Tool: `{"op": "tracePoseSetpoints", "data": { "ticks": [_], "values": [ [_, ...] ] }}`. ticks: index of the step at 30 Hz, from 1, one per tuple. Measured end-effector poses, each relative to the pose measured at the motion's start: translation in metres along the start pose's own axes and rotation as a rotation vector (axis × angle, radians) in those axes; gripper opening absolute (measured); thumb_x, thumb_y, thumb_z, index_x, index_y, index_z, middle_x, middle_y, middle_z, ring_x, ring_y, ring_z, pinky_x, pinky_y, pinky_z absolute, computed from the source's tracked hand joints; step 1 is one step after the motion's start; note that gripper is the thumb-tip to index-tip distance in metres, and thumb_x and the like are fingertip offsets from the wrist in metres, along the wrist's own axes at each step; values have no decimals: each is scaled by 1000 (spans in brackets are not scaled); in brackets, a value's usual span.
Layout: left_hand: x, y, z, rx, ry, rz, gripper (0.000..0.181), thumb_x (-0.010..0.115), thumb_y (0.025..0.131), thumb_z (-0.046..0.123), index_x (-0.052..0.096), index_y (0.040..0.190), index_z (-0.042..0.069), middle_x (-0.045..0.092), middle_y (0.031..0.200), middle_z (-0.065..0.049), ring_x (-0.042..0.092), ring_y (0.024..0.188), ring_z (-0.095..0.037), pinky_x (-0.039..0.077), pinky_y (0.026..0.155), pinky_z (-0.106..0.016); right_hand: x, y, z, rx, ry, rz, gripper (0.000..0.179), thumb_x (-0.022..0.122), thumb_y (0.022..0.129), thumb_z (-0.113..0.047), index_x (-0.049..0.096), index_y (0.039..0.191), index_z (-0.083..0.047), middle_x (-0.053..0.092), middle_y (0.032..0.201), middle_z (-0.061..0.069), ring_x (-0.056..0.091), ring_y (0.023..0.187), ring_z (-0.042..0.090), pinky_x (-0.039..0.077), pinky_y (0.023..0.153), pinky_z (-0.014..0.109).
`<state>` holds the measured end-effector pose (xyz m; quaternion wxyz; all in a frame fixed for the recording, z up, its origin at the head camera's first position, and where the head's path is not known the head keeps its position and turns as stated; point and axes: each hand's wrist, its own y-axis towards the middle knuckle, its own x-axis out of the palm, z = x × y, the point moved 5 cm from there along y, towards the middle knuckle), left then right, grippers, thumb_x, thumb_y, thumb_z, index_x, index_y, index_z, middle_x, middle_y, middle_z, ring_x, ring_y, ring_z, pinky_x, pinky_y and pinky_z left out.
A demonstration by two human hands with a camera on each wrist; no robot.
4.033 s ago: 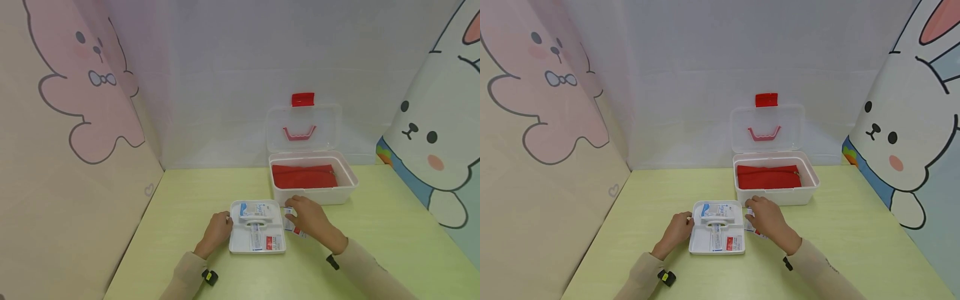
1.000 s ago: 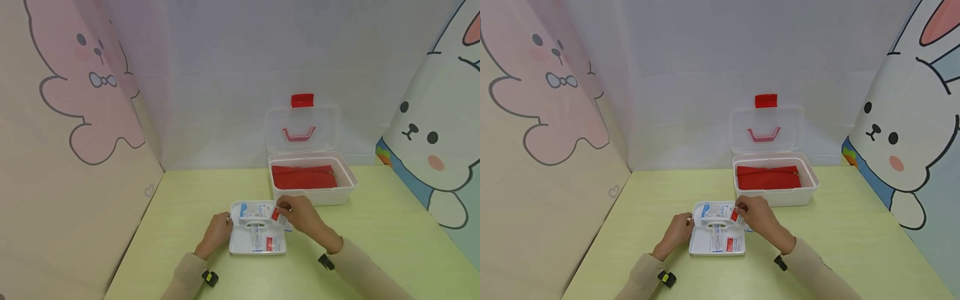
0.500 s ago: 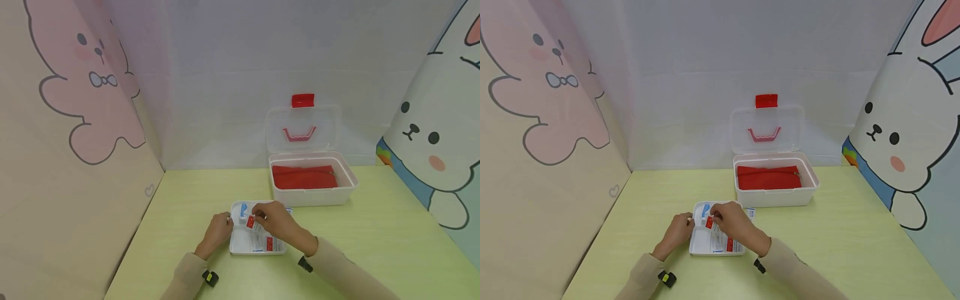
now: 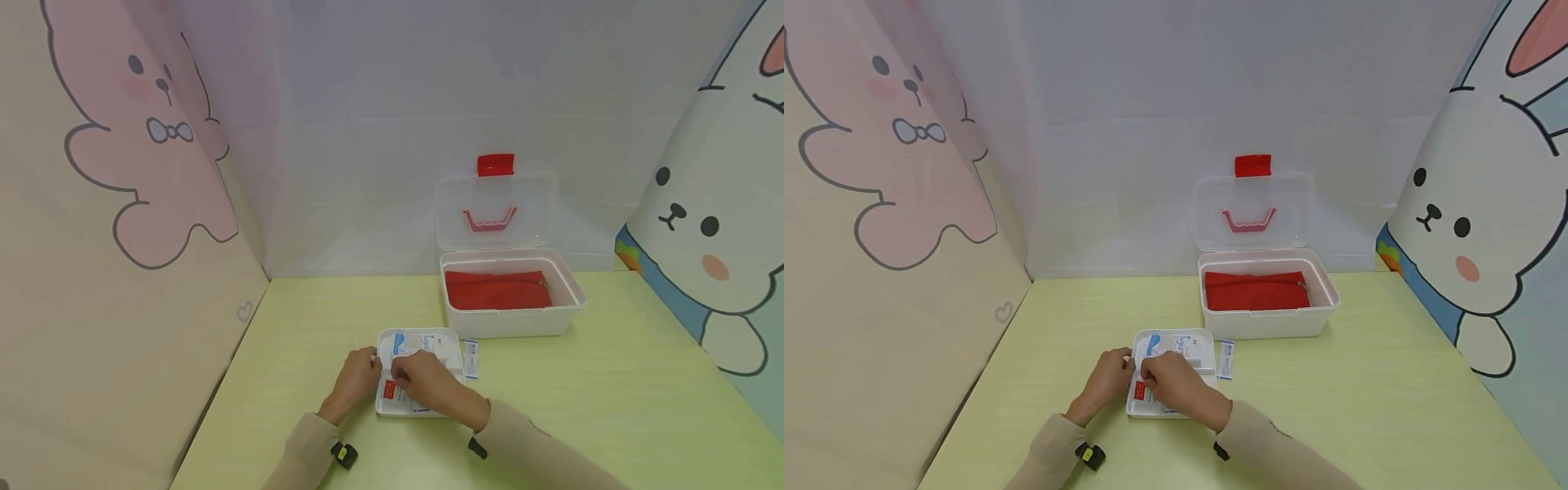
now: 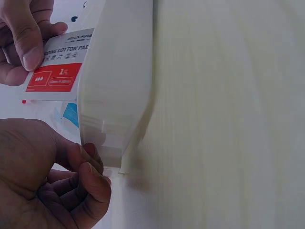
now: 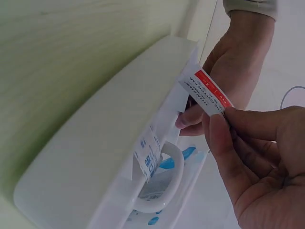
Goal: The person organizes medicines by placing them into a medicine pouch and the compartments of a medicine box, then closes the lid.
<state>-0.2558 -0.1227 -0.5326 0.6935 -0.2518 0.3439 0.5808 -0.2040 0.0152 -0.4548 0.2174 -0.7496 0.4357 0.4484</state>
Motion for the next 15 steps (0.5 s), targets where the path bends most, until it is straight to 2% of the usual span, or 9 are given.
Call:
{"op": "tracePoseSetpoints", "data": {
  "ticks": [6,15],
  "values": [
    [-1,0,1,11,0,4,15,53,92,7,63,84,-1,50,59,2,42,49,-7,32,41,-21,12,1,2,-6,6,-3,8,67,90,-7,66,83,-12,62,73,-6,48,65,3,41,62,16],
    [-1,0,1,11,10,8,15,54,92,7,62,80,1,48,59,3,41,50,-7,30,42,-22,20,1,3,-15,-60,38,13,68,88,-6,64,77,-12,56,66,-8,43,61,3,38,59,15]
  ]
}}
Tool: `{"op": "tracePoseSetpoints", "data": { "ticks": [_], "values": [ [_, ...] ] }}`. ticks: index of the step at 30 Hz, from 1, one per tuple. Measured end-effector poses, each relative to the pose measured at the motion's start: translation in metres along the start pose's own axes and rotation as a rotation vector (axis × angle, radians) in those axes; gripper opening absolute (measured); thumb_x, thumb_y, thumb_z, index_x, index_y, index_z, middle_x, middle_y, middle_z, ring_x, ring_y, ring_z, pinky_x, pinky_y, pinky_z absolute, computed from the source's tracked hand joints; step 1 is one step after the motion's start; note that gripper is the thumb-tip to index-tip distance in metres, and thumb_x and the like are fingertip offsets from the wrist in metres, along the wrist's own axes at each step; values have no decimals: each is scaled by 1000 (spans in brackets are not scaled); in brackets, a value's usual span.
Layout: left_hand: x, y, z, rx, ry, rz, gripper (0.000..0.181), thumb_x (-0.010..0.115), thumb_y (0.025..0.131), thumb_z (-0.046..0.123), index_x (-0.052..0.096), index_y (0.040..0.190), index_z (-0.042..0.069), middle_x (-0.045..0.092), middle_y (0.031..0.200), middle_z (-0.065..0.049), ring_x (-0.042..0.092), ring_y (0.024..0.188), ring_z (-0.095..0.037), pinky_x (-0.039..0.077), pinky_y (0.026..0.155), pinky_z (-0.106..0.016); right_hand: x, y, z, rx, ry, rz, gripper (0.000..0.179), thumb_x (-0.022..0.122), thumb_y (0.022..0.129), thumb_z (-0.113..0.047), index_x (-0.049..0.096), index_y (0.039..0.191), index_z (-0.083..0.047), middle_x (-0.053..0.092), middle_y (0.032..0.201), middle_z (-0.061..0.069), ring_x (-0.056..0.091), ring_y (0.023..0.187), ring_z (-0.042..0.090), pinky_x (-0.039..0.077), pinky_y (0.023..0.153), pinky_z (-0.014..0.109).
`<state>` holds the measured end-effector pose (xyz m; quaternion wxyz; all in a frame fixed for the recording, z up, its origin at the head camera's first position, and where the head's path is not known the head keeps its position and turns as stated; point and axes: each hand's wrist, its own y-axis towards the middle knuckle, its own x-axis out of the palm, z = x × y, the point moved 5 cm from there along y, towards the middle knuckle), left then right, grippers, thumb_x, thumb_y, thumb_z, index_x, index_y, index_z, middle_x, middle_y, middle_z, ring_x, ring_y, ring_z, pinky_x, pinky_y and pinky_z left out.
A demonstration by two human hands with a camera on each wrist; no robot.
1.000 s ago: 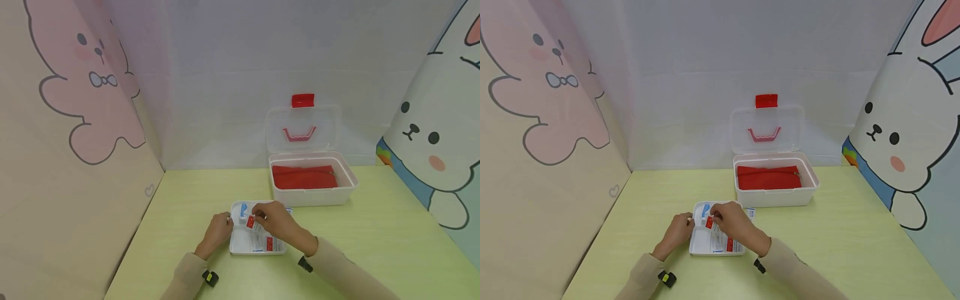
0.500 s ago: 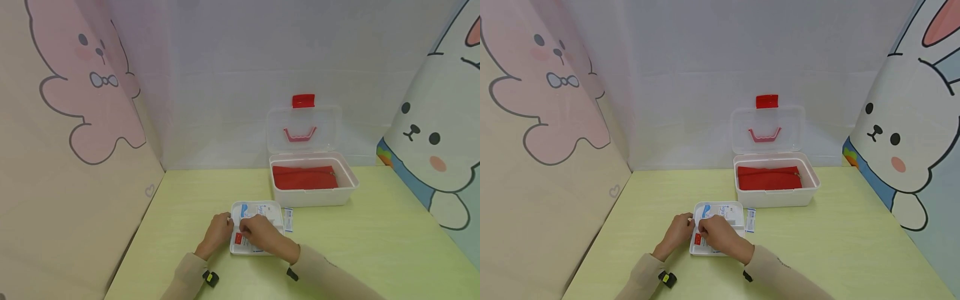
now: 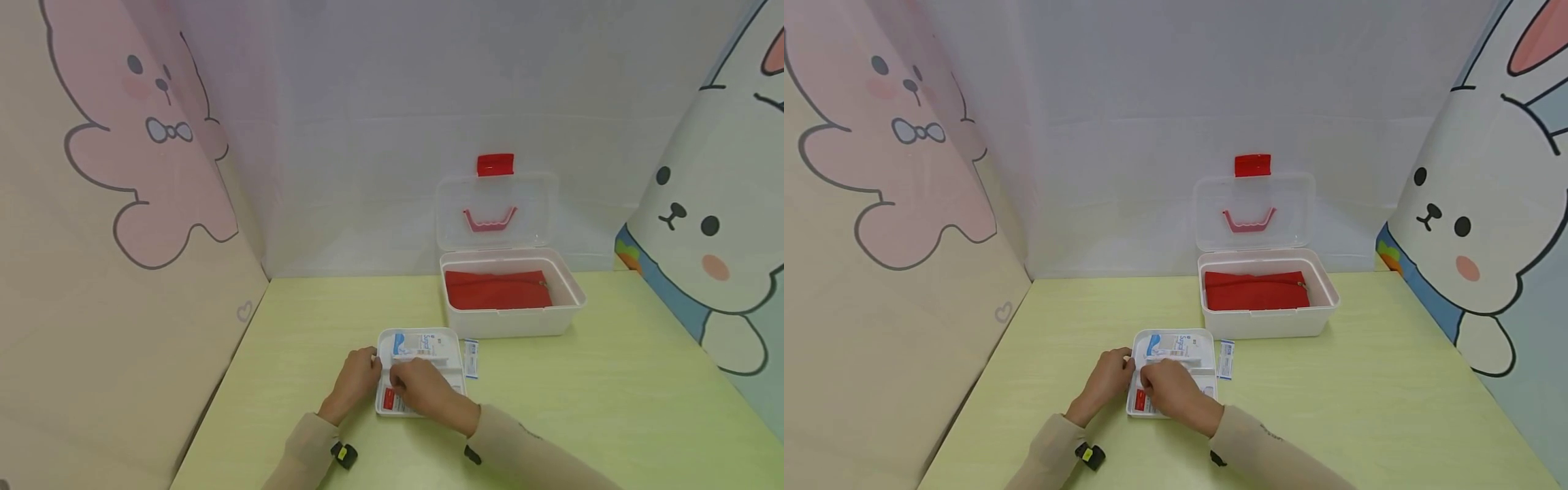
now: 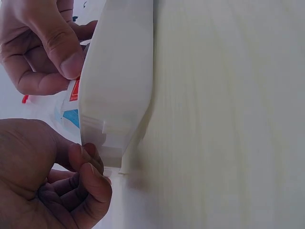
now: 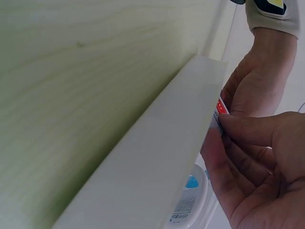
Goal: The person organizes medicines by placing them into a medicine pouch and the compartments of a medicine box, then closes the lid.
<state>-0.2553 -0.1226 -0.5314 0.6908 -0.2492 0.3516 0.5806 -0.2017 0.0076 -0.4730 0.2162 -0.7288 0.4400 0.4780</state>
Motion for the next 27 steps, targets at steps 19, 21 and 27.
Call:
{"op": "tracePoseSetpoints", "data": {
  "ticks": [19,21,27],
  "values": [
    [1,-2,1,-39,-20,-37,17,54,94,8,66,95,-4,56,65,-2,47,54,-9,36,44,-22,-19,-6,6,109,-26,-23,20,72,88,-18,73,105,-9,75,96,2,66,84,12,56,76,29],
    [0,-3,1,-40,-31,-39,17,54,94,8,65,96,-4,56,65,-3,48,54,-9,37,44,-22,-31,-8,6,111,-10,8,20,73,87,-18,73,105,-8,75,95,2,66,84,12,56,76,30],
    [0,-3,1,-37,-30,-37,22,52,95,9,65,102,-7,60,68,-4,49,54,-9,38,45,-22,-65,-17,12,137,26,130,16,75,85,-14,72,99,-8,75,92,2,69,82,16,57,76,33]
  ]
}}
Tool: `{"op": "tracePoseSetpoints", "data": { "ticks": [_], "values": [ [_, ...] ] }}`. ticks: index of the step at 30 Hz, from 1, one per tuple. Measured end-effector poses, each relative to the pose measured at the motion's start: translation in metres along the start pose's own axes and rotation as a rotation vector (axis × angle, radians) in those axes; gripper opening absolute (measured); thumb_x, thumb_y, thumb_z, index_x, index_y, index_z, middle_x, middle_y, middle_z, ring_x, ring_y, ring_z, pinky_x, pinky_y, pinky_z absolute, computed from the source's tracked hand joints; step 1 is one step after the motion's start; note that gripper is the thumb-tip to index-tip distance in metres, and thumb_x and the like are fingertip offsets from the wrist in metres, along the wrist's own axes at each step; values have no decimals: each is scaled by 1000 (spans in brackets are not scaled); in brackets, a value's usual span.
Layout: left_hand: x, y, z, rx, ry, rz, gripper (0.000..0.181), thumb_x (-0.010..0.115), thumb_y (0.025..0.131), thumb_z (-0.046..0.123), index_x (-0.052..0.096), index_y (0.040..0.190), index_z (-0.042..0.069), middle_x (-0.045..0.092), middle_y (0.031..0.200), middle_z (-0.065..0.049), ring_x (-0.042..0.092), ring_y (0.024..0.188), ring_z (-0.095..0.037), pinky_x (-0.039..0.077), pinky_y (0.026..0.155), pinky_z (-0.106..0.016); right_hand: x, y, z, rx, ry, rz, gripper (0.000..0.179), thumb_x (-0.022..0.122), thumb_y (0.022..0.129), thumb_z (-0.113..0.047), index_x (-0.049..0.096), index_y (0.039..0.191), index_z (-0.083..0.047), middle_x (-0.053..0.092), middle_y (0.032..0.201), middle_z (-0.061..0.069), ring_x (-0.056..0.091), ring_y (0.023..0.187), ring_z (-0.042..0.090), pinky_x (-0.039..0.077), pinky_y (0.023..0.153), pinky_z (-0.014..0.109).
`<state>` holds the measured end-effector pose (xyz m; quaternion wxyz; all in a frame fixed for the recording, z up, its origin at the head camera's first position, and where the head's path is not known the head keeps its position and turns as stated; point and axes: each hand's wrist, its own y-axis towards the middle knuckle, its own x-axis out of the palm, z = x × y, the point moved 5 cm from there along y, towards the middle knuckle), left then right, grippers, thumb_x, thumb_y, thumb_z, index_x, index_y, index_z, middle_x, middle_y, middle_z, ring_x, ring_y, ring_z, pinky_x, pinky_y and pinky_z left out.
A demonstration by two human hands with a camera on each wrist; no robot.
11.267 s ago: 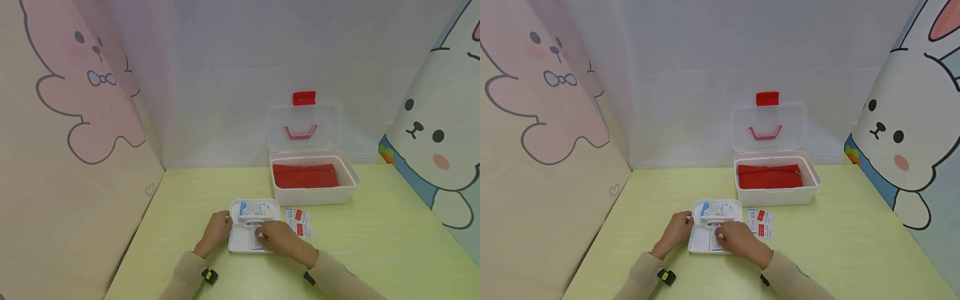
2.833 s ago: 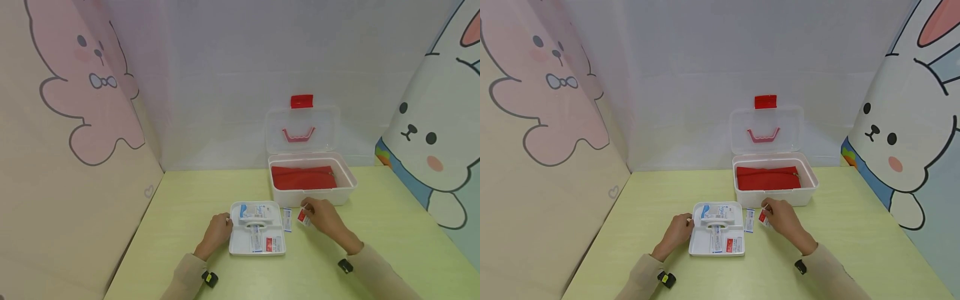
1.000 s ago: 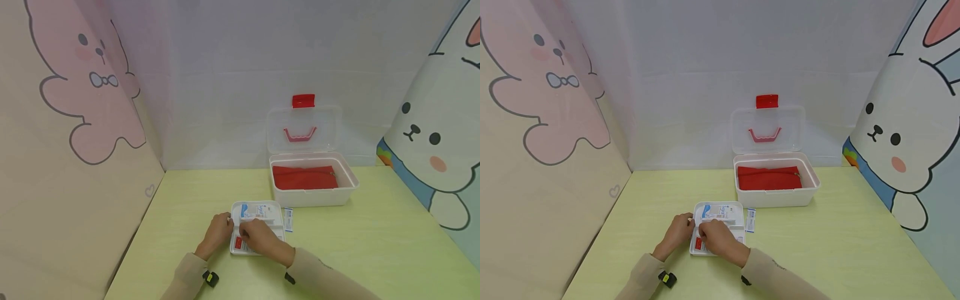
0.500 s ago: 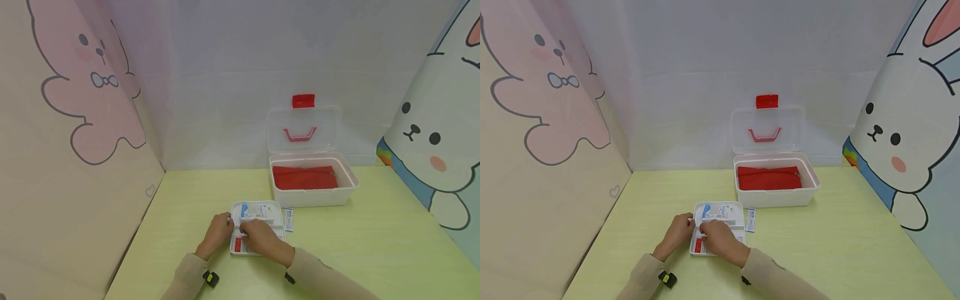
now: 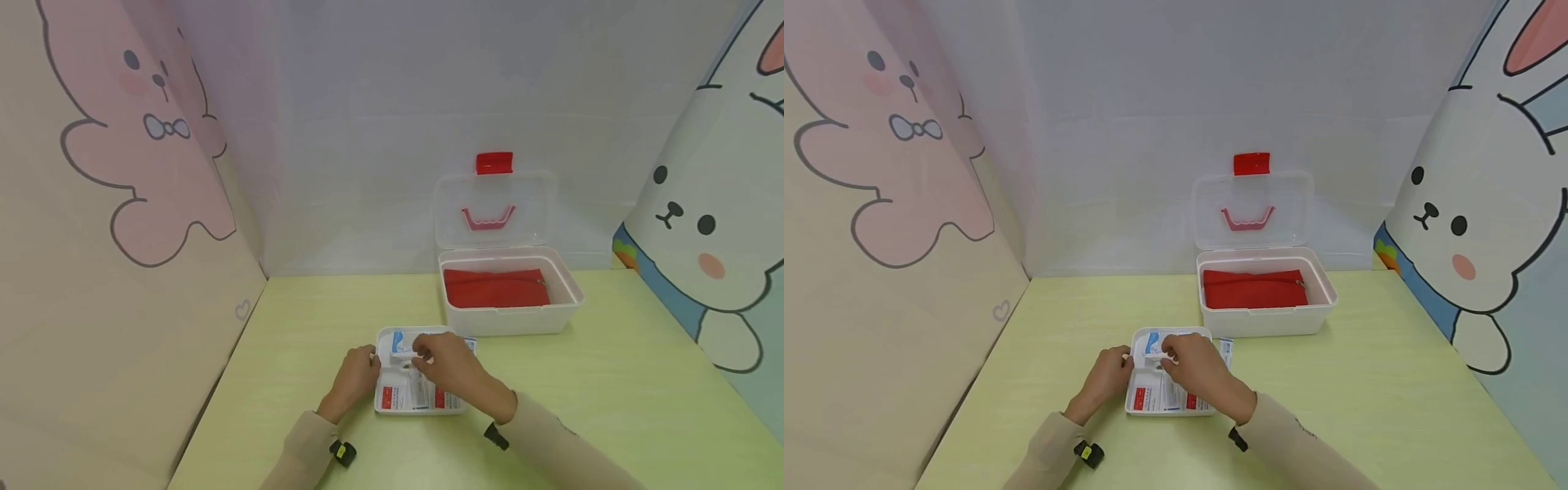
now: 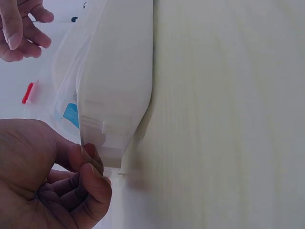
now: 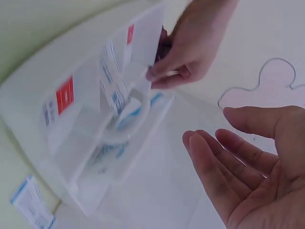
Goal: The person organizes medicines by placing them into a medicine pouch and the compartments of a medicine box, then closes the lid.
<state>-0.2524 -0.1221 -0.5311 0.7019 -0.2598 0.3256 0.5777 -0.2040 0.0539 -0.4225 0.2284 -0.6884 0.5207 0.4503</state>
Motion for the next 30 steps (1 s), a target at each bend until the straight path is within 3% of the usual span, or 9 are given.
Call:
{"op": "tracePoseSetpoints", "data": {
  "ticks": [6,13,18,25,30],
  "values": [
    [0,0,0,-5,-11,4,23,52,95,9,66,103,-7,60,67,-4,49,54,-9,38,44,-23,-22,-1,23,56,-43,84,15,76,83,-13,72,97,-10,74,90,1,71,84,19,56,77,35],
    [0,-1,-1,-18,-16,-3,24,52,96,10,65,107,-8,61,70,-5,51,55,-10,40,45,-23,-32,-3,63,67,-137,132,18,77,82,-12,72,99,-6,74,94,7,70,85,24,57,76,40],
    [1,0,-2,-19,-10,-4,26,52,96,10,65,109,-8,62,71,-5,51,55,-10,40,46,-23,-27,-6,93,116,-190,98,20,76,82,-11,71,100,-3,72,96,9,66,85,24,55,78,42],
    [1,1,-2,-18,-11,1,26,52,96,10,64,109,-9,62,71,-6,51,56,-10,40,46,-23,-12,-8,116,170,-197,17,33,78,82,-15,69,111,-2,69,114,14,63,106,32,53,93,49],
    [2,2,-2,-21,-15,-6,26,52,95,10,64,109,-8,62,72,-6,51,56,-11,39,46,-24,0,-6,123,180,-223,-43,37,80,80,-15,67,113,-3,67,110,11,60,98,26,54,90,46]
  ]
}}
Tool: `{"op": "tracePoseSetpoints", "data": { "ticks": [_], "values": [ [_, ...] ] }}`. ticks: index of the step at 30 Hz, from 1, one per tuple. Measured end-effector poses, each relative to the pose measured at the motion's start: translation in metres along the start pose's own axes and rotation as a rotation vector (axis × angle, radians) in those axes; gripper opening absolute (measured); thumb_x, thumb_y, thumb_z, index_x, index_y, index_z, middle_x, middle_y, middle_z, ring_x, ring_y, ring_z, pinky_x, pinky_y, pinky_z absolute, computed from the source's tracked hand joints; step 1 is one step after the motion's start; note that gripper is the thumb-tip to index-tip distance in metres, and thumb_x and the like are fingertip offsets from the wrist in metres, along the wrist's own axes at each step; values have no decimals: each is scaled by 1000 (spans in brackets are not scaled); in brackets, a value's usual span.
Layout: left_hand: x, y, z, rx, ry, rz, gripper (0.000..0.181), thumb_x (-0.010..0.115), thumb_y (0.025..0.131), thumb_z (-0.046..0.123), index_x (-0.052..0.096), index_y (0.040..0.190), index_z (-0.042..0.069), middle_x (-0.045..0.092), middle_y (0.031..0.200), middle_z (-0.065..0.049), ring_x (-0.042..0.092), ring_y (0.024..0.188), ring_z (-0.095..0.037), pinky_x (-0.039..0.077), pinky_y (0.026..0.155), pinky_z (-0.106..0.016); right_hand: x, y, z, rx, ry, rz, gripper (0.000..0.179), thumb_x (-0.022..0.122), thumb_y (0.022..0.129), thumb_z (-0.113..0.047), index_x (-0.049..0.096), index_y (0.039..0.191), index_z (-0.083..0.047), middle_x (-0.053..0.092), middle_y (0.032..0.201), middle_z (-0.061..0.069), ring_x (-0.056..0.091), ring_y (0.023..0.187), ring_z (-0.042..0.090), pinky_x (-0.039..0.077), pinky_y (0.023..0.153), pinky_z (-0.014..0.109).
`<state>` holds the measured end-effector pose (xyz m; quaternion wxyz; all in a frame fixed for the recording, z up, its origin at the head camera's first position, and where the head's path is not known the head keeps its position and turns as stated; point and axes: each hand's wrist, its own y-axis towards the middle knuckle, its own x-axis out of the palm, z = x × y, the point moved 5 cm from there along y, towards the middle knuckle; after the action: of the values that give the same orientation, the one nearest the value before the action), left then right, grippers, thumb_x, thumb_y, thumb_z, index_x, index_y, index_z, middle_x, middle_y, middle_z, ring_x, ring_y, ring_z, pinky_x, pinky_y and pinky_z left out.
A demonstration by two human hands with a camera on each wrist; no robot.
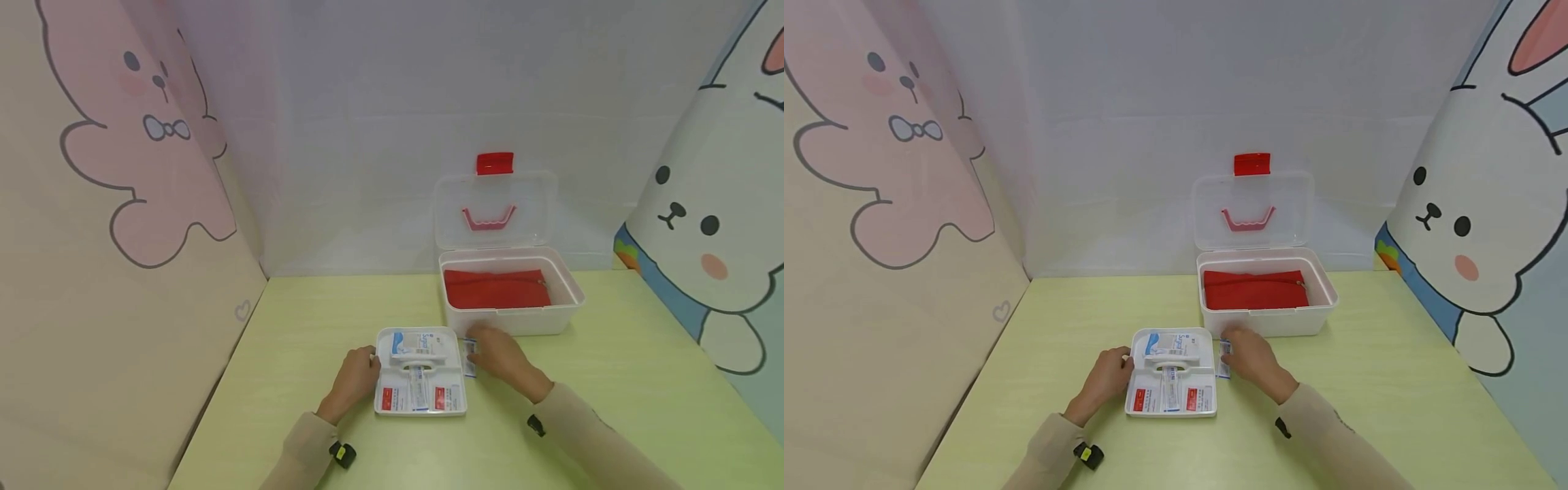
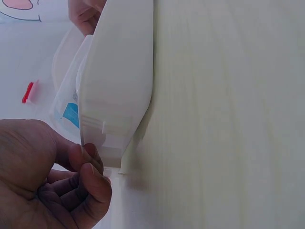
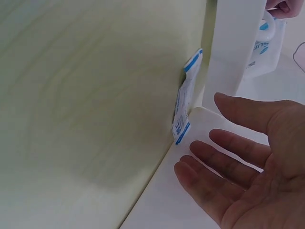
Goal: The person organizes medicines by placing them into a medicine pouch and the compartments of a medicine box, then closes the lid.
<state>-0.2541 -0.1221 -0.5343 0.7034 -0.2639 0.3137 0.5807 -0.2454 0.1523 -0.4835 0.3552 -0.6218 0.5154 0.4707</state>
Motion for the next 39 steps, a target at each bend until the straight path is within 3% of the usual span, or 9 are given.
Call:
{"op": "tracePoseSetpoints", "data": {
  "ticks": [12,21,26,29,34,39],
  "values": [
    [0,0,1,-5,5,4,29,52,95,11,64,113,-9,66,79,-10,52,58,-12,40,48,-24,13,0,3,12,-5,-45,50,84,72,-11,65,118,-4,63,122,14,58,113,32,52,95,48],
    [-1,-1,1,-13,12,4,29,52,96,11,64,114,-9,67,80,-10,53,60,-12,41,49,-24,14,-2,5,-10,2,-48,41,83,73,-7,66,111,-4,64,114,12,59,105,28,53,93,47],
    [-1,-1,1,-8,14,9,29,52,95,11,64,113,-9,65,78,-10,52,59,-12,40,48,-24,14,-3,7,-32,47,6,17,75,79,0,66,92,-4,62,86,6,55,80,20,51,75,38],
    [0,-1,0,-9,11,8,29,52,95,11,64,113,-9,65,77,-9,51,59,-12,40,48,-24,14,-3,9,-8,71,6,15,76,79,-5,65,88,-6,56,75,2,48,71,17,45,66,32],
    [-1,-2,1,-7,11,6,29,52,95,11,64,113,-9,65,76,-9,52,57,-11,40,47,-24,17,-4,10,78,100,-59,27,83,75,-17,64,90,-5,55,75,2,48,71,17,44,64,32],
    [-1,-2,2,-11,14,7,29,52,95,11,64,113,-9,65,76,-9,52,57,-11,40,47,-24,19,-7,10,88,106,-68,13,76,82,-12,68,89,-5,61,80,2,49,73,17,48,68,33]
  ]
}}
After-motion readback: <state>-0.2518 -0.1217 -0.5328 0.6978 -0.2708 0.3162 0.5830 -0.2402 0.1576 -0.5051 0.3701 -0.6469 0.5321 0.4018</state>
